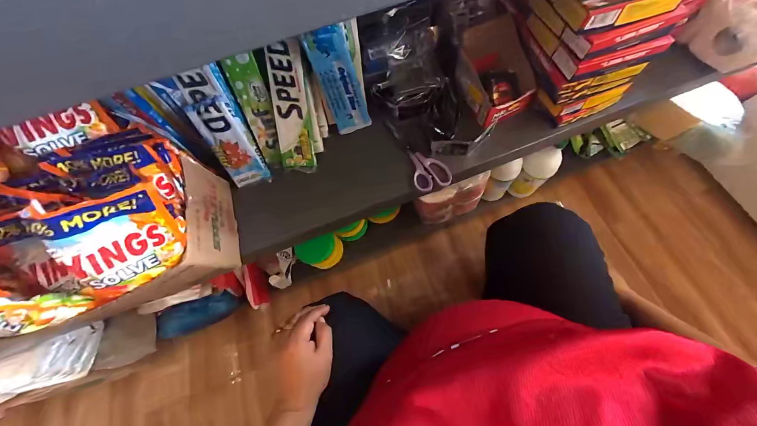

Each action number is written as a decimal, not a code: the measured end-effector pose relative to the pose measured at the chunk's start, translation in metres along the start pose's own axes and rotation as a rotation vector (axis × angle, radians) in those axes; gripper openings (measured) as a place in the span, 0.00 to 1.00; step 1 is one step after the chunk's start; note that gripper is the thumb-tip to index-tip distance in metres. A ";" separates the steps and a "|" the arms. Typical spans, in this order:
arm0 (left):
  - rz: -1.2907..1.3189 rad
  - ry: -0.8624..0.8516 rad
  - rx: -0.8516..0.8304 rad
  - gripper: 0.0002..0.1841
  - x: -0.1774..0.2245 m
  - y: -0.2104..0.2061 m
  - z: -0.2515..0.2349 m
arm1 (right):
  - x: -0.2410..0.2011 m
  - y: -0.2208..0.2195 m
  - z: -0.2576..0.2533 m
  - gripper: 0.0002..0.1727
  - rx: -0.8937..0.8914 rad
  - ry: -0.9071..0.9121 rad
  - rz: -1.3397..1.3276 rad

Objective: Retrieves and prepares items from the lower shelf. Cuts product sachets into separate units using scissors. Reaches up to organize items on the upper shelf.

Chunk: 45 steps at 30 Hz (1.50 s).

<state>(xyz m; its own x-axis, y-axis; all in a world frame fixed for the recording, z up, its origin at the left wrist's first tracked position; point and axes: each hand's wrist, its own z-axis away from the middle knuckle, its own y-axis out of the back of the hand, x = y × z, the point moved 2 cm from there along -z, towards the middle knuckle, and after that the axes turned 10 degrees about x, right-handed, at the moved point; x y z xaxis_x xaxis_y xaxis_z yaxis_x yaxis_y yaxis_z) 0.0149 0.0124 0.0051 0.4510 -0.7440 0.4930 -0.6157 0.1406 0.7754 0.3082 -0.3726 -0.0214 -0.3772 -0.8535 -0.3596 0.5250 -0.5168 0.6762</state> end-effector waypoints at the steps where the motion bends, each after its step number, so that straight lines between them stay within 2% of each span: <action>1: -0.017 0.012 -0.023 0.16 0.006 -0.003 -0.005 | 0.004 -0.004 -0.035 0.19 0.178 0.085 -0.067; 3: 0.022 0.081 -0.045 0.15 0.016 -0.007 -0.013 | -0.022 0.016 -0.067 0.20 0.285 0.213 -0.158; 5: 0.120 0.125 -0.036 0.15 0.029 -0.007 -0.029 | -0.071 0.044 -0.060 0.20 0.218 0.366 -0.188; 7: 0.172 0.021 -0.023 0.15 0.051 -0.009 -0.061 | -0.121 0.056 -0.031 0.19 0.028 0.583 -0.175; 9: 0.172 -0.126 -0.032 0.14 0.084 -0.017 -0.106 | -0.161 0.046 0.005 0.19 -0.227 0.789 -0.057; 11: 0.172 -0.233 -0.102 0.13 0.125 -0.032 -0.157 | -0.190 0.015 0.036 0.20 -0.468 0.979 0.132; 13: 0.155 -0.262 -0.238 0.15 0.166 -0.055 -0.208 | -0.206 -0.025 0.055 0.20 -0.659 1.088 0.295; 16: 0.088 -0.162 -0.400 0.19 0.212 -0.100 -0.267 | -0.199 -0.084 0.051 0.20 -0.840 1.009 0.331; 21: -0.116 0.046 -0.388 0.31 0.245 -0.156 -0.308 | -0.193 -0.115 0.009 0.25 -0.693 1.023 0.806; 26: -0.273 0.206 -0.378 0.48 0.257 -0.170 -0.325 | -0.201 -0.128 0.011 0.24 -0.805 1.056 0.700; 29: -0.322 0.251 -0.405 0.52 0.255 -0.171 -0.332 | -0.200 -0.128 0.011 0.24 -0.816 1.063 0.704; 32: -0.314 0.253 -0.452 0.46 0.251 -0.159 -0.340 | -0.200 -0.126 0.011 0.24 -0.791 1.093 0.738; 36: -0.248 0.260 -0.557 0.28 0.243 -0.130 -0.345 | -0.199 -0.121 0.017 0.23 -0.796 1.108 0.726; 41: -0.083 0.321 -0.522 0.26 0.217 -0.099 -0.349 | -0.202 -0.112 0.028 0.23 -0.776 1.120 0.748; 45: 0.122 0.405 -0.426 0.18 0.208 -0.082 -0.346 | -0.202 -0.111 0.032 0.24 -0.767 1.137 0.743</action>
<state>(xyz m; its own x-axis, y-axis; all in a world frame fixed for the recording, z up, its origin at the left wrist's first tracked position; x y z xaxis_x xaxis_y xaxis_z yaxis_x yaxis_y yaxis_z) 0.3830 0.0724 0.1806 0.6553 -0.4097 0.6345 -0.4032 0.5207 0.7526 0.3017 -0.1409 -0.0038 0.7024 -0.3403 -0.6252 0.7082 0.4224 0.5657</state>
